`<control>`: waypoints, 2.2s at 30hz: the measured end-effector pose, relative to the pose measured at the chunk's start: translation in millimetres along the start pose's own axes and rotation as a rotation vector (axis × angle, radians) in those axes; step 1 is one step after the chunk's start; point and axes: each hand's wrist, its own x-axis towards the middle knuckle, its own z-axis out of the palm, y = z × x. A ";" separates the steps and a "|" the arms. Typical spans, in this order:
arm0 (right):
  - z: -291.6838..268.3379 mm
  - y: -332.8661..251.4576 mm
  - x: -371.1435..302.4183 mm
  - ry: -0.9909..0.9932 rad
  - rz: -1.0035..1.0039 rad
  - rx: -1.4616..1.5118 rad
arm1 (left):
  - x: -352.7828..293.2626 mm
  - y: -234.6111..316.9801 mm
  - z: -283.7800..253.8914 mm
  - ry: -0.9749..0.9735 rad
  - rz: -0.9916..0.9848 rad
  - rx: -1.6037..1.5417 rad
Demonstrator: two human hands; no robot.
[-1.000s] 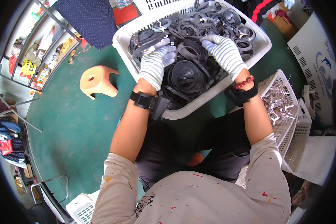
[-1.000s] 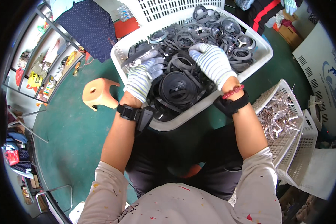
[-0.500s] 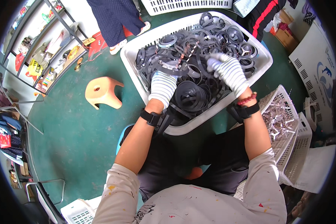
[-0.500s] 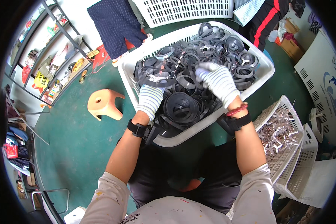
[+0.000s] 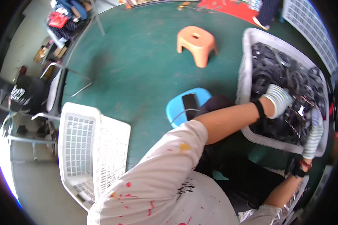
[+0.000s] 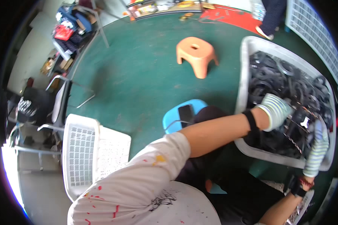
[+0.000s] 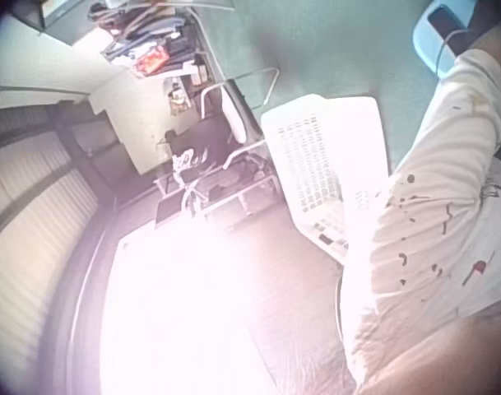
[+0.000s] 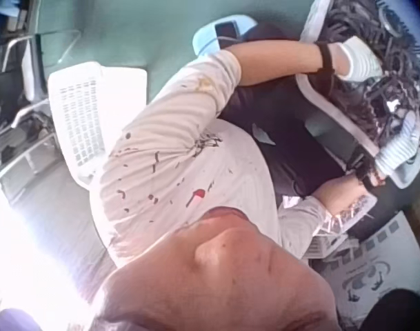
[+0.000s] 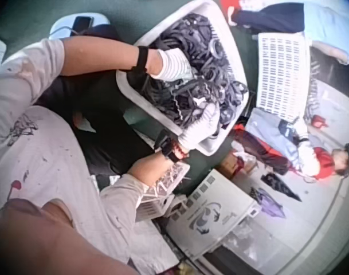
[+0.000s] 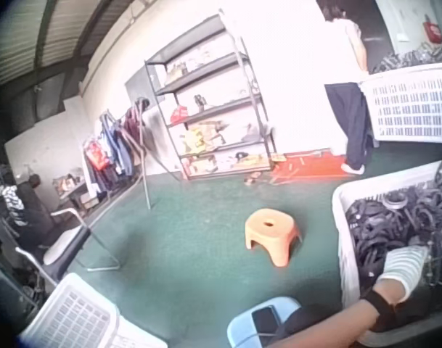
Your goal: Sorting and inspecting black circular plastic parts and metal clips in a shared bin.
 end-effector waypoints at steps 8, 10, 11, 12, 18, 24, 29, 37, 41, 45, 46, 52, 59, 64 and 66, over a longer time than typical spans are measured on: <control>75.5 -60.4 -5.4 0.061 -0.075 0.287 | -31.9 -41.6 -43.6 -0.151 -0.257 0.054; 63.6 -53.8 -6.8 0.111 0.023 0.313 | -24.2 -26.5 -47.4 -0.236 -0.261 0.026; 58.1 -50.8 -7.4 0.110 0.036 0.332 | -22.6 -24.8 -41.8 -0.245 -0.225 0.014; 58.9 -50.0 -6.0 0.087 0.050 0.370 | -24.2 -25.9 -40.0 -0.261 -0.213 0.017; 49.7 -77.0 -10.7 -0.130 -0.168 0.063 | -4.1 -40.3 -39.8 -0.415 -0.271 -0.059; 37.3 -92.1 -12.5 -0.567 -0.079 0.148 | -19.2 -85.8 -17.6 -0.237 -0.034 -0.194; 49.0 -96.4 -18.3 -0.312 -0.212 -0.080 | -18.2 -75.5 -18.8 -0.160 -0.020 -0.138; 39.8 -103.0 -17.0 -0.475 -0.139 0.076 | -16.8 -67.8 -26.8 -0.211 0.027 -0.236; 47.5 -97.5 -19.9 -0.394 -0.158 0.100 | -16.3 -70.0 -29.5 -0.199 0.067 -0.270; 69.4 -104.8 -18.8 -0.056 -0.199 0.059 | -18.3 -84.9 -6.1 -0.174 -0.034 -0.343; 79.1 -95.3 -16.3 0.038 -0.173 0.138 | -15.0 -78.0 -6.5 -0.158 -0.098 -0.351; 108.0 -106.3 -18.2 0.311 -0.549 -0.344 | -19.5 -59.6 -3.9 -0.122 -0.368 -0.325; 110.5 -112.5 -25.1 0.120 -0.330 0.058 | -12.8 -53.1 -14.4 -0.098 -0.312 -0.404; 115.5 -110.6 -21.1 0.106 -0.402 0.156 | -15.5 -56.9 -11.7 -0.115 -0.265 -0.565; 110.1 -118.1 -20.2 0.150 -0.368 0.175 | -24.0 -67.3 -17.9 -0.037 -0.002 -0.437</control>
